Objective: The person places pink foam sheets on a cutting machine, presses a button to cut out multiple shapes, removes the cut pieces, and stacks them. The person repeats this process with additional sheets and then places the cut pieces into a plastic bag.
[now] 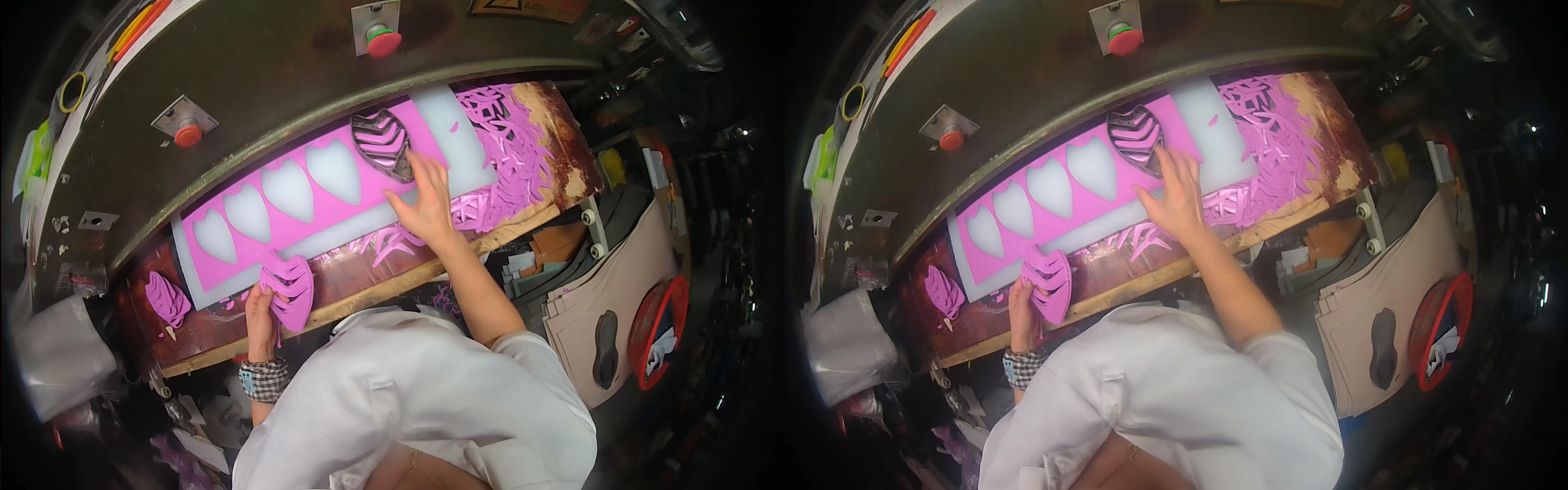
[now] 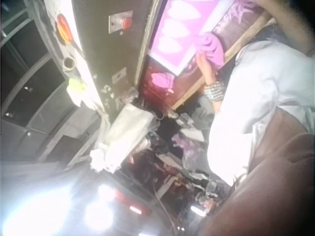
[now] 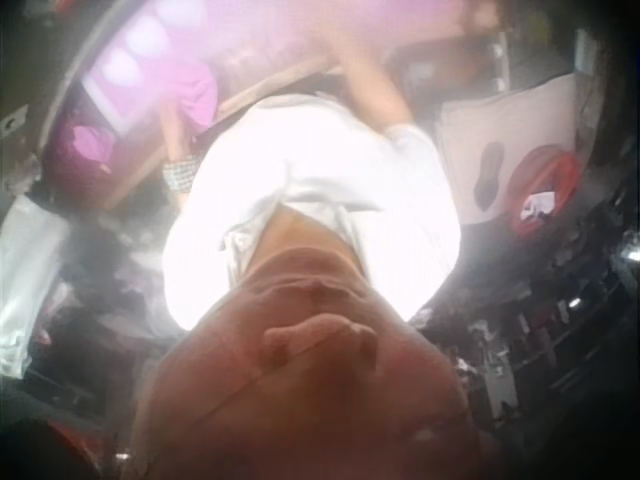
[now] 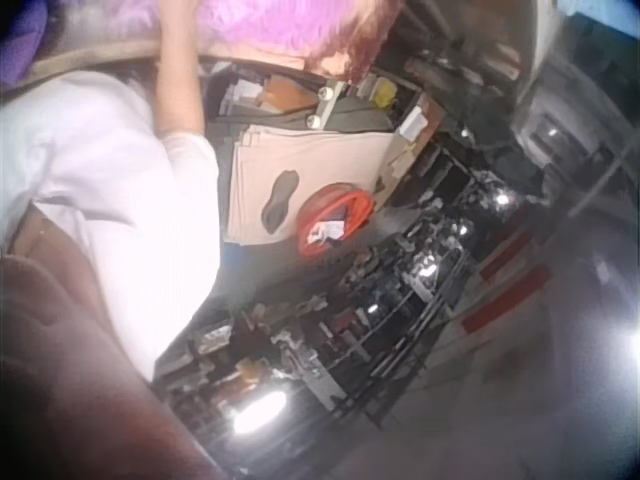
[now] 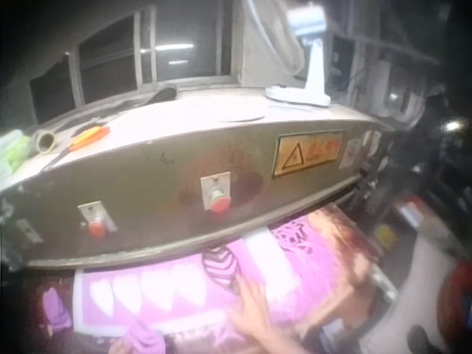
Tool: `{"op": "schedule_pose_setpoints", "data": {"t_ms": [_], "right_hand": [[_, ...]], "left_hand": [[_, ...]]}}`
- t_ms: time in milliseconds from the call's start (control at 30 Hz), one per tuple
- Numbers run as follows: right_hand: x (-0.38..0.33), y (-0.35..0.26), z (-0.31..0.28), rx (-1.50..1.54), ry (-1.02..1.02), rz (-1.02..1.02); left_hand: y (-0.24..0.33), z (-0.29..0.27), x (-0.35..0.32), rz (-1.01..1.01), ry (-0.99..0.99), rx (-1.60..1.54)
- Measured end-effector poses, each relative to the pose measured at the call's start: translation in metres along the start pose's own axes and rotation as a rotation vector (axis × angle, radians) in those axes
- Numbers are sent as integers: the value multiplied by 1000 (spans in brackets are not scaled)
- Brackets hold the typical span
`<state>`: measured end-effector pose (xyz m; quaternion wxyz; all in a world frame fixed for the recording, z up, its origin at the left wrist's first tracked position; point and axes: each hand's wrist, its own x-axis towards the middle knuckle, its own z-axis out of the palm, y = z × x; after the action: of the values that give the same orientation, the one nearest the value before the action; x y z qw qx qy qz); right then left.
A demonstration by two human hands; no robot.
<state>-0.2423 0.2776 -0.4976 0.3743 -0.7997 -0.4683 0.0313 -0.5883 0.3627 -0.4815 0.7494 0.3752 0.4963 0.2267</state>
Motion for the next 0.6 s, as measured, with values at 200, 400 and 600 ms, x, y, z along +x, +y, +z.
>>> {"op": "schedule_pose_setpoints", "data": {"t_ms": [200,400,600], "right_hand": [[-3,-5,12,107,22,147],[-29,15,-57,1168,83,698],[-60,0,-98,1424,197,624]], "left_hand": [[40,52,6,259,75,-201],[27,132,40,209,-105,-261],[-3,264,43,531,-211,334]]}}
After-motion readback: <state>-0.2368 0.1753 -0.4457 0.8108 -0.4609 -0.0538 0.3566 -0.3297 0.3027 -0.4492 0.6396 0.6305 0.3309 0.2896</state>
